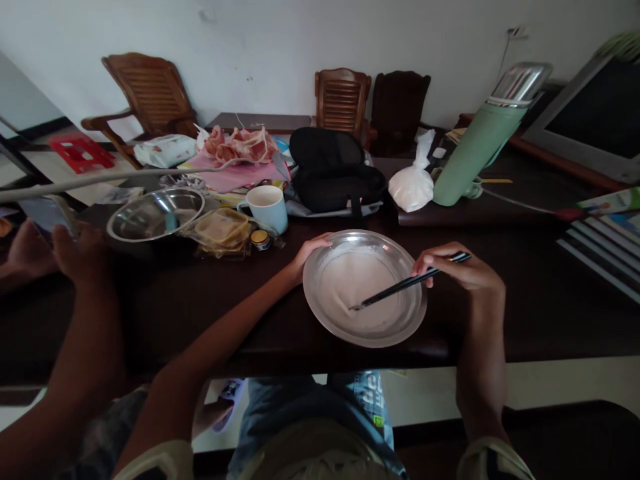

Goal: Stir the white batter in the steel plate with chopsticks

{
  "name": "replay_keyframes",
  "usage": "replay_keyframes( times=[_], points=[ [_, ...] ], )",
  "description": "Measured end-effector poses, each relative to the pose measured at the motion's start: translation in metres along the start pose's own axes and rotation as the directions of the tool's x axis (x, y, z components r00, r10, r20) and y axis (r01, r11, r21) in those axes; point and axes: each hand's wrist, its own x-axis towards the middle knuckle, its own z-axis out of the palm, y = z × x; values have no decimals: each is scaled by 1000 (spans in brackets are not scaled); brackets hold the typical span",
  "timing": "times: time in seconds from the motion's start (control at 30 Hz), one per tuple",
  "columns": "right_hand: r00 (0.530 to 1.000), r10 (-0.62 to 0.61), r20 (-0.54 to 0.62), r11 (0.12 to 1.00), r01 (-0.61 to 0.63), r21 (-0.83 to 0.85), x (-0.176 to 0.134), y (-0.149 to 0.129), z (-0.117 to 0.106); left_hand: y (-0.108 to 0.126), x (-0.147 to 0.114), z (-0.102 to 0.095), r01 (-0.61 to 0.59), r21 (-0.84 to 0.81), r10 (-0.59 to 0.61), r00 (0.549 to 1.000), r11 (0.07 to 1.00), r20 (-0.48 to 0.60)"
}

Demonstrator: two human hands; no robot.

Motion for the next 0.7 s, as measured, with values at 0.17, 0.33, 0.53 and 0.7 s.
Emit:
replay_keyframes(
  times=[0.17, 0.33, 0.53, 0.7],
  points=[
    [957, -23, -290, 1000, 26, 5, 1, 1, -2, -1, 2, -1, 15, 7, -15, 1000, 1000, 2],
    [1000, 10, -6, 999, -9, 42, 1, 2, -2, -2, 3, -2, -5, 18, 5, 1000, 1000, 12],
    [997, 2, -83, 999, 1, 39, 0, 3, -2, -2, 2, -4, 14, 17, -14, 1000, 1000, 25],
    [994, 15, -112, 998, -8, 63, -1, 4, -4, -1, 1, -3, 9, 12, -10, 1000, 1000, 16]
  ],
)
